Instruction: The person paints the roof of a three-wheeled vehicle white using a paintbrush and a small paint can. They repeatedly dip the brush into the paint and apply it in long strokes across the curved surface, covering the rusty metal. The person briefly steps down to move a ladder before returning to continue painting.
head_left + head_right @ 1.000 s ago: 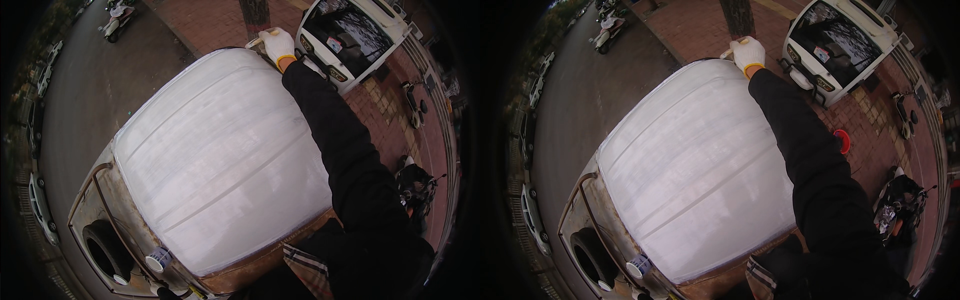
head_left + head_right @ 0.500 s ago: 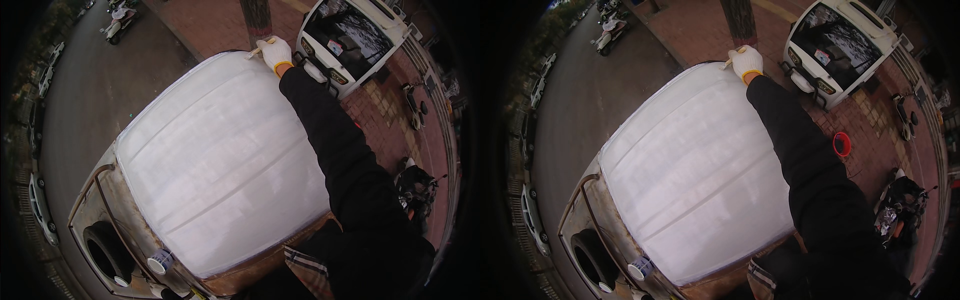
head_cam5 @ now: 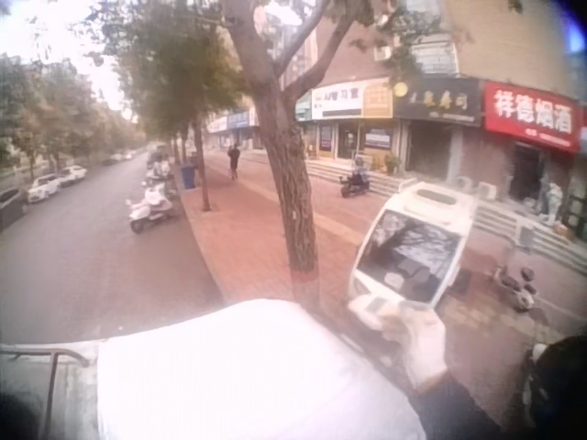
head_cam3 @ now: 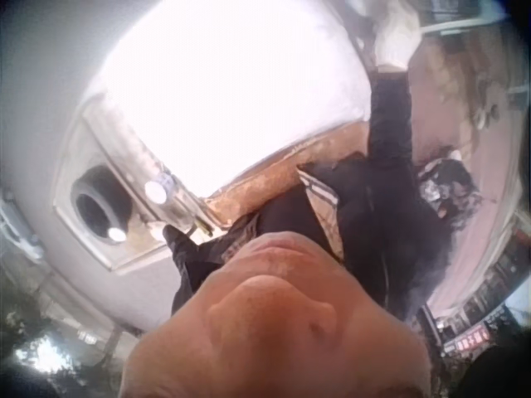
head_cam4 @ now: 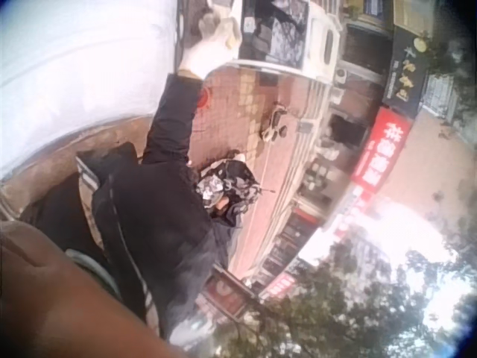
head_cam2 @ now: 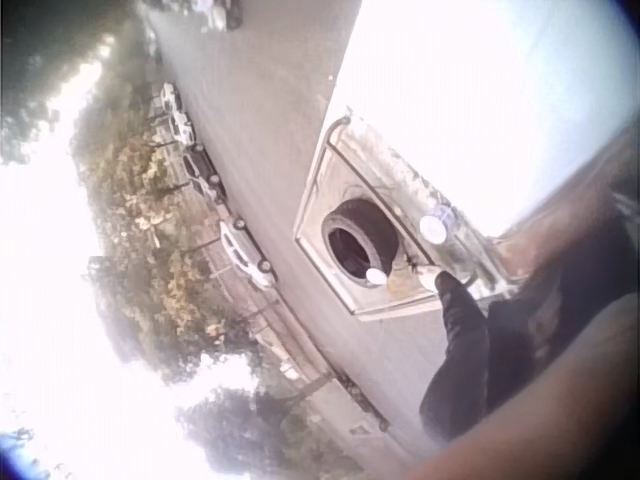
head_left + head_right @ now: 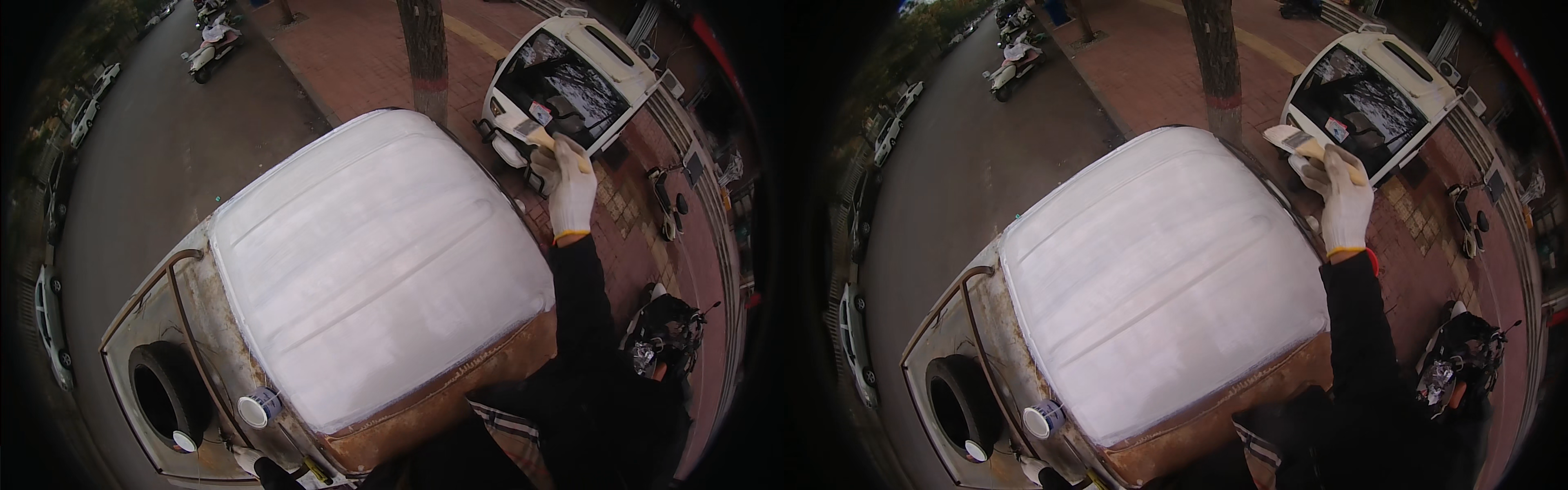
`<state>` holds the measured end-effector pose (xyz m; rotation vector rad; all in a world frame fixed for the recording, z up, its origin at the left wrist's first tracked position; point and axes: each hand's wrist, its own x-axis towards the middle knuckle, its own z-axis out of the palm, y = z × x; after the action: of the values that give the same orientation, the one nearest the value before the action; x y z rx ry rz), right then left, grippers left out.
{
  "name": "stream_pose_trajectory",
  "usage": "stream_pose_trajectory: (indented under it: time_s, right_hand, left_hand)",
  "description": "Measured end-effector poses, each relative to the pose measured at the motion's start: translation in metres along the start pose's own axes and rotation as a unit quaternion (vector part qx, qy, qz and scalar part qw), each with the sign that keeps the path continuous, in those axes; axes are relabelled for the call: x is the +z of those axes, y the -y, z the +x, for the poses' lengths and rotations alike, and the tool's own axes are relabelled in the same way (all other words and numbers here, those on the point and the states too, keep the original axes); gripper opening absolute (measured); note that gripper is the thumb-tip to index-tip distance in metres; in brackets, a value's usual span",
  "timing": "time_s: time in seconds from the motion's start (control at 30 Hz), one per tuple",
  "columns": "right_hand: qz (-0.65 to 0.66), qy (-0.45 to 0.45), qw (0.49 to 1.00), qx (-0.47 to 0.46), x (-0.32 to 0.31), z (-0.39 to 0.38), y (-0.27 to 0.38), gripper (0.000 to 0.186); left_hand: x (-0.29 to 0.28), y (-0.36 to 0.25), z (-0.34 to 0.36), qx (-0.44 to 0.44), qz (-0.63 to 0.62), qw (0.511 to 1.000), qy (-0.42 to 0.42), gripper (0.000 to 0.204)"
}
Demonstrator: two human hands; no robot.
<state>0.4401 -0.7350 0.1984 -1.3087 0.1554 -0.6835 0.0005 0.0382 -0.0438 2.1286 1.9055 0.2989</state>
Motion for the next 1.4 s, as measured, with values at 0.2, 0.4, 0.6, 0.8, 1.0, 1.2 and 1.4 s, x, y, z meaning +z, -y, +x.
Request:
stream_pose_trajectory:
  time_s: [0.2,0.4,0.6,0.8,1.0,1.2,1.4]
  right_hand:
    - [-0.046,-0.269,0.957,0.102,-0.213,-0.195,0.080,0.039]
    - [0.187,-0.360,0.898,0.168,-0.279,-0.297,0.085,0.028]
    - [0.360,-0.148,0.875,0.288,-0.246,-0.309,0.008,0.033]
    - [0.361,-0.063,0.859,0.358,-0.231,-0.316,-0.026,0.037]
    - [0.256,-0.157,0.918,0.258,-0.216,-0.320,-0.031,0.029]
    - [0.302,-0.108,0.900,0.294,-0.228,-0.318,-0.037,0.030]
    - [0.283,-0.187,0.880,0.332,-0.226,-0.316,-0.033,0.033]
  left_hand:
    - [-0.007,-0.013,-0.012,0.059,0.009,0.998,0.032,0.064]
    - [-0.005,-0.032,0.000,0.023,0.018,0.996,0.087,0.075]
    - [0.000,-0.025,0.008,0.092,-0.028,0.992,0.079,0.089]
    - [-0.006,-0.025,-0.001,0.122,-0.037,0.989,0.074,0.093]
    - [-0.001,-0.026,0.006,0.120,-0.022,0.988,0.091,0.093]
    - [0.010,-0.017,0.022,0.152,0.007,0.987,0.057,0.094]
    - [-0.002,-0.018,0.000,0.152,-0.068,0.979,0.115,0.088]
